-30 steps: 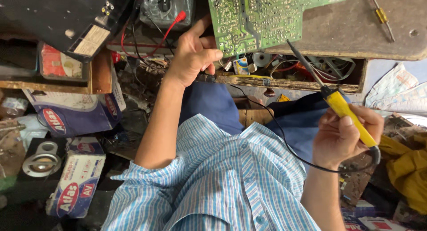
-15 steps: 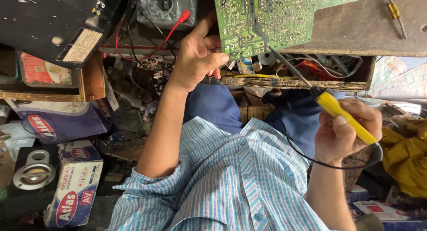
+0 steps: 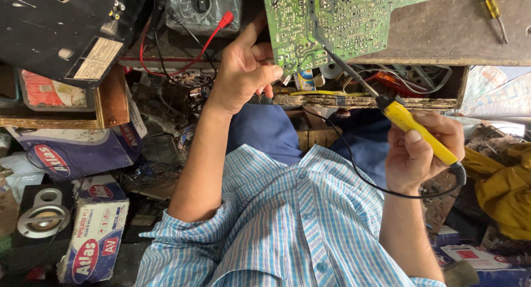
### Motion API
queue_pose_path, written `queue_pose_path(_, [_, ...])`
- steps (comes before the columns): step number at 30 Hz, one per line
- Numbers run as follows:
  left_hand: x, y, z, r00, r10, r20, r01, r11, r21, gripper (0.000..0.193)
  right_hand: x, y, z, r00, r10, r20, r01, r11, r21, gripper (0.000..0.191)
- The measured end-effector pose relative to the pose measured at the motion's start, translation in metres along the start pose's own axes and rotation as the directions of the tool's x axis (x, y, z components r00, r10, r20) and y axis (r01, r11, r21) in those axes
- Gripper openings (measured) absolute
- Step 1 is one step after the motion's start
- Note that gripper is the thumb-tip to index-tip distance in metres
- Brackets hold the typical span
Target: The person holds a green circuit board against the table edge and solders its underside with a soldering iron, touching the tip to component joints. They then set the iron down and use multimeter test probes to probe points on the board, checking readings on the analog meter.
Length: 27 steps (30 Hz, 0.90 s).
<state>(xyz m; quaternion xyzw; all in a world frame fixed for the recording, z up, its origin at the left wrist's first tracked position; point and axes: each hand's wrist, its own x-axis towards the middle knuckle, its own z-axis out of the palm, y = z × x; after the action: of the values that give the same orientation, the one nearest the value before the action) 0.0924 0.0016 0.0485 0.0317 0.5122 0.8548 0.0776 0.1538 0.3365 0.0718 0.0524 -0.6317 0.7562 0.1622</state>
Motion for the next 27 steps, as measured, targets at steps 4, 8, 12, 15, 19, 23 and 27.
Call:
queue_pose_path(4, [0.0001, -0.0001, 0.0013, 1.0, -0.004, -0.003, 0.004, 1.0, -0.006, 0.092, 0.0001, 0.0012, 0.0006, 1.0, 0.015, 0.0, -0.015, 1.0, 0.004, 0.028])
queue_pose_path(8, [0.0, 0.0004, 0.002, 1.0, 0.0, -0.001, 0.0, 1.0, 0.001, 0.092, -0.0006, 0.001, 0.0006, 1.0, 0.009, -0.003, -0.009, 1.0, -0.003, 0.027])
queue_pose_path(12, [0.0003, 0.0013, 0.002, 1.0, 0.007, 0.004, -0.007, 1.0, 0.0, 0.092, -0.0006, 0.0014, -0.0006, 1.0, 0.015, -0.016, -0.015, 1.0, -0.002, 0.027])
queue_pose_path(15, [0.0008, 0.0013, 0.003, 1.0, 0.009, 0.007, -0.009, 1.0, 0.0, 0.093, 0.0001, 0.0024, -0.0021, 1.0, 0.025, -0.005, -0.025, 1.0, 0.002, 0.026])
queue_pose_path(19, [0.002, 0.0007, 0.0035, 1.0, 0.003, 0.005, -0.003, 1.0, 0.007, 0.094, 0.0, 0.0031, -0.0035, 1.0, 0.022, -0.006, -0.022, 1.0, 0.002, 0.026])
queue_pose_path(23, [0.002, 0.0004, 0.0028, 1.0, 0.008, 0.01, -0.008, 1.0, 0.004, 0.094, -0.0004, 0.0027, -0.0031, 1.0, 0.005, 0.005, -0.005, 1.0, -0.02, 0.026])
queue_pose_path(27, [-0.0001, -0.0005, 0.0071, 1.0, 0.001, 0.004, -0.001, 1.0, 0.012, 0.093, 0.005, 0.0002, -0.0076, 0.999, -0.029, -0.022, 0.031, 0.998, 0.053, 0.026])
